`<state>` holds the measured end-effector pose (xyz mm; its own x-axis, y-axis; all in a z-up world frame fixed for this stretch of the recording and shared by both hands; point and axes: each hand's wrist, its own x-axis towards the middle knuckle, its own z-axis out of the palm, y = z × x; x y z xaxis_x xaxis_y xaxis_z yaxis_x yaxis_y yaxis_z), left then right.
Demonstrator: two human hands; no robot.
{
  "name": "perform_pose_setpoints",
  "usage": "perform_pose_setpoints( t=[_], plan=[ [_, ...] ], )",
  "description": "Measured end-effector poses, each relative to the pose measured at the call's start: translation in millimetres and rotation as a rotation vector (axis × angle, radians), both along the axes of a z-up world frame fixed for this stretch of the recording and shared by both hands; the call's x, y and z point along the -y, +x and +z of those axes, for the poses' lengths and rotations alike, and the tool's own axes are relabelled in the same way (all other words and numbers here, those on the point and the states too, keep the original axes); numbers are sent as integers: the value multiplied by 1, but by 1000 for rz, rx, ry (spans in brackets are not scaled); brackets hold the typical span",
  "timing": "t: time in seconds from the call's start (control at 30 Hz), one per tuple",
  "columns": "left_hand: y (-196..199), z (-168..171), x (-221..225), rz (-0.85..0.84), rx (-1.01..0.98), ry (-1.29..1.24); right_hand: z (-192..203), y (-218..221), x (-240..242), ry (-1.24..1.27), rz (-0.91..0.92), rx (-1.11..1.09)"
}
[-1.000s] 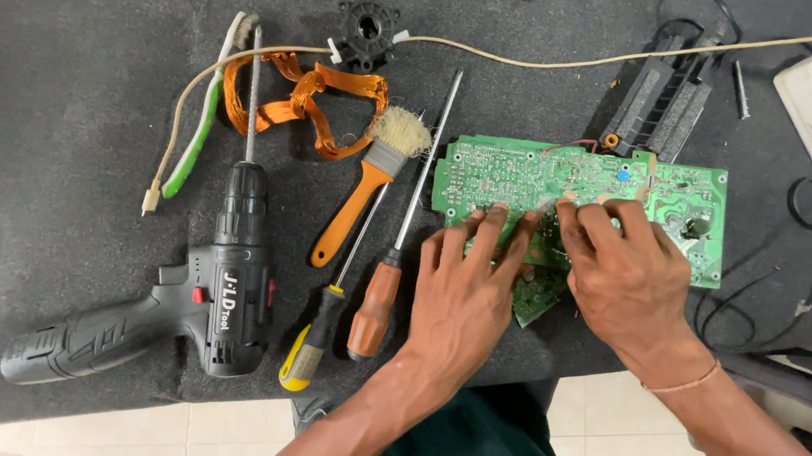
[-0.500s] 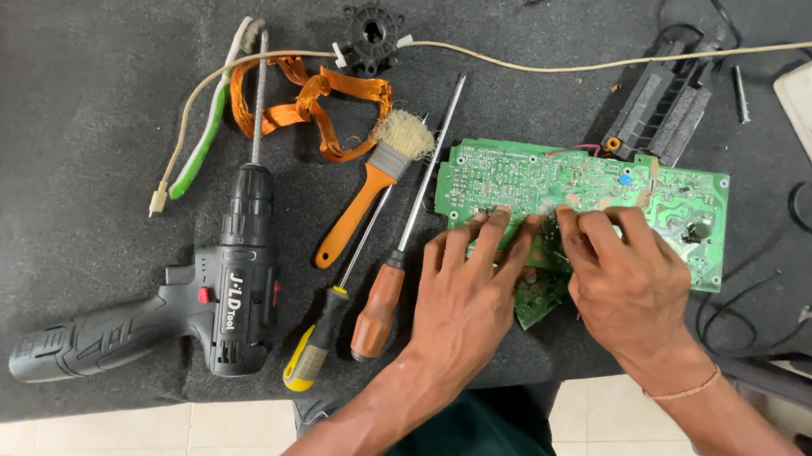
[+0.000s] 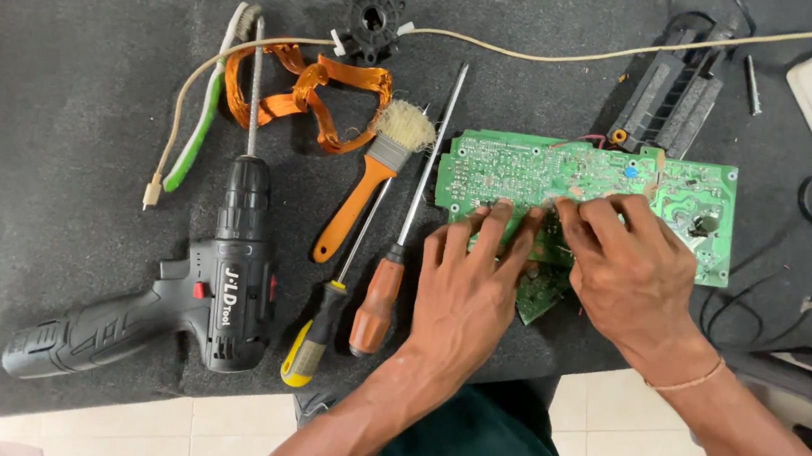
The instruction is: Repairing a circuit board by manually manipulating and inspecting small components
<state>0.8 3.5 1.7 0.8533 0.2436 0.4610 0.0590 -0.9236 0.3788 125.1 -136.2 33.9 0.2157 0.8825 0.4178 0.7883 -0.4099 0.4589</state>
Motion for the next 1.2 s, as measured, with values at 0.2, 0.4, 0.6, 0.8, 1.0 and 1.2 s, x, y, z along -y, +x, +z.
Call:
perform_pose_setpoints(
  t=[0.2, 0.4, 0.6, 0.8, 1.0, 1.2],
  plan=[
    [-1, -7, 3, 5, 20, 1, 0, -10, 8, -17, 7, -44],
    [-1, 6, -1, -23, -43, -41, 4, -11, 1, -28, -11, -10],
    [-2, 1, -1, -1, -74, -9, 9, 8, 4, -47, -164, -23],
    [-6, 6, -2, -11, -55, 4, 2, -7, 17, 364, -24, -335],
    [-4, 10, -3, -31, -71, 46, 16, -33, 22, 640, -150, -589],
    [-2, 8, 0, -53, -96, 22, 3, -42, 26, 816, -258, -731]
  ],
)
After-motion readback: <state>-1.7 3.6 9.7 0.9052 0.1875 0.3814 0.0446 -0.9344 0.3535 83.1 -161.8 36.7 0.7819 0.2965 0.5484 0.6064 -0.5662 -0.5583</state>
